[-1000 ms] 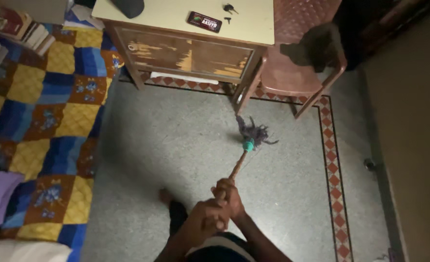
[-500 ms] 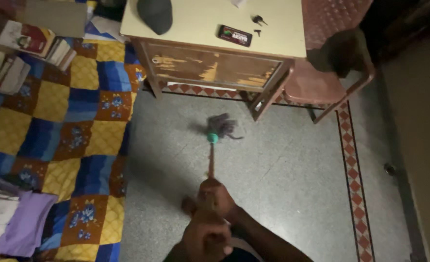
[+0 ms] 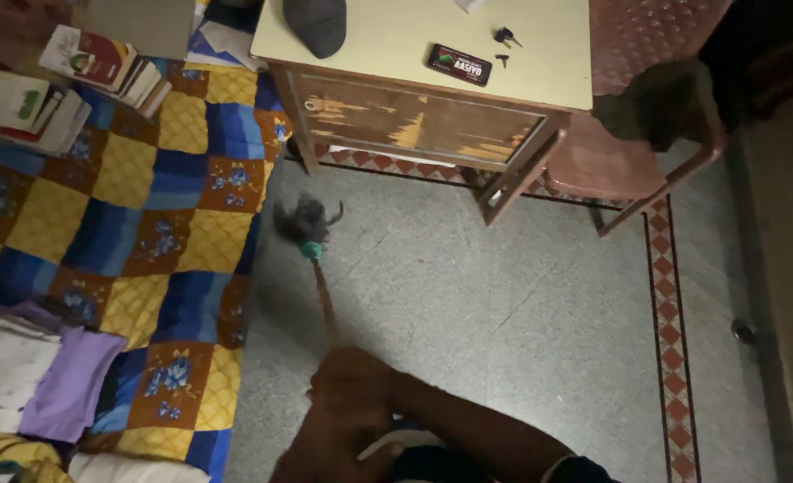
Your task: The person mops the tiled floor of a room using a mop with a wooden handle and a purple head. They move the mop back and forth across the floor, navigating around furniture and other items.
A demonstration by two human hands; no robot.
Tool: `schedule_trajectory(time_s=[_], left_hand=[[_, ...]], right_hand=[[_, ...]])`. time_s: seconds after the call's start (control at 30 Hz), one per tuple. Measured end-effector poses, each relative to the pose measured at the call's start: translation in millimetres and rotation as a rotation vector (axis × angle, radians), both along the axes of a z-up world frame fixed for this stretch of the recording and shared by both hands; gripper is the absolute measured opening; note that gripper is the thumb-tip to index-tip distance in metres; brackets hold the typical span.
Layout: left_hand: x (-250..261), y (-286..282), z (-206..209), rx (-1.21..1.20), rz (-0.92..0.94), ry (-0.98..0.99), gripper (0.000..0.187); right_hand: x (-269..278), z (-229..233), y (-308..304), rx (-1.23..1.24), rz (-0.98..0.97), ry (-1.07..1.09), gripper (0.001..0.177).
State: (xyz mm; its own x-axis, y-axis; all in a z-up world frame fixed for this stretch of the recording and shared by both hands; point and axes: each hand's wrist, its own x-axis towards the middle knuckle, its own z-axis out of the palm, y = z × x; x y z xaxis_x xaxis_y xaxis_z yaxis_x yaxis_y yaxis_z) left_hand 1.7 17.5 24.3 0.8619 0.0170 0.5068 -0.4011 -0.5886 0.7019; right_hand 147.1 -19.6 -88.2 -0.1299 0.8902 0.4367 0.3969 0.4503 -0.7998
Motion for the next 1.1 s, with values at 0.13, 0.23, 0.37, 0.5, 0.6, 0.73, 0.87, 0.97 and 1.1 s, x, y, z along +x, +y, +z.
schedule_trajectory(time_s=[0.13, 0.23, 0.37, 0.5, 0.6, 0.73, 0.87, 0.97, 1.1], left_hand=[[-1.3, -19.9, -15.1, -0.081, 0.057, 0.234, 0.033], [4.8, -41.9, -27.0, -0.077, 0.093, 0.046, 0.025], [22.2, -81.3, -34.1, -0.171, 0.148, -0.044, 0.032], [31.0, -125.3, -42.1, -0.155, 0.18, -0.231, 0.031], [25.4, -146.0, -67.1, -0.363, 0.145, 0.184, 0.028], [17.2, -191.4, -124.8, -0.428, 0.326, 0.032, 0.013], [6.9, -203.4, -158.2, 0.039, 0.406, -0.203, 0.021], [1.9, -208.5, -161.5, 0.048, 0.455, -0.226, 0.02], [-17.0, -206.7, -149.8, -0.262, 0.345, -0.139, 0.02]], right_hand=[[-1.9, 2.2, -18.0, -0.034, 0.033, 0.09, 0.014], [2.5, 4.6, -45.4, -0.034, 0.026, 0.187, 0.013], [8.7, 8.0, -98.1, -0.03, -0.016, 0.304, 0.012], [13.3, 15.8, -147.5, -0.068, -0.215, 0.024, 0.013], [17.6, 17.0, -178.5, -0.015, -0.226, -0.094, 0.012], [20.6, -4.8, -213.7, -0.038, -0.286, -0.391, 0.015], [12.7, -41.3, -236.2, -0.152, -0.406, -0.423, 0.018], [1.5, -56.4, -245.5, -0.145, -0.505, -0.402, 0.02], [-17.2, -65.6, -242.7, -0.012, -0.534, -0.331, 0.027]])
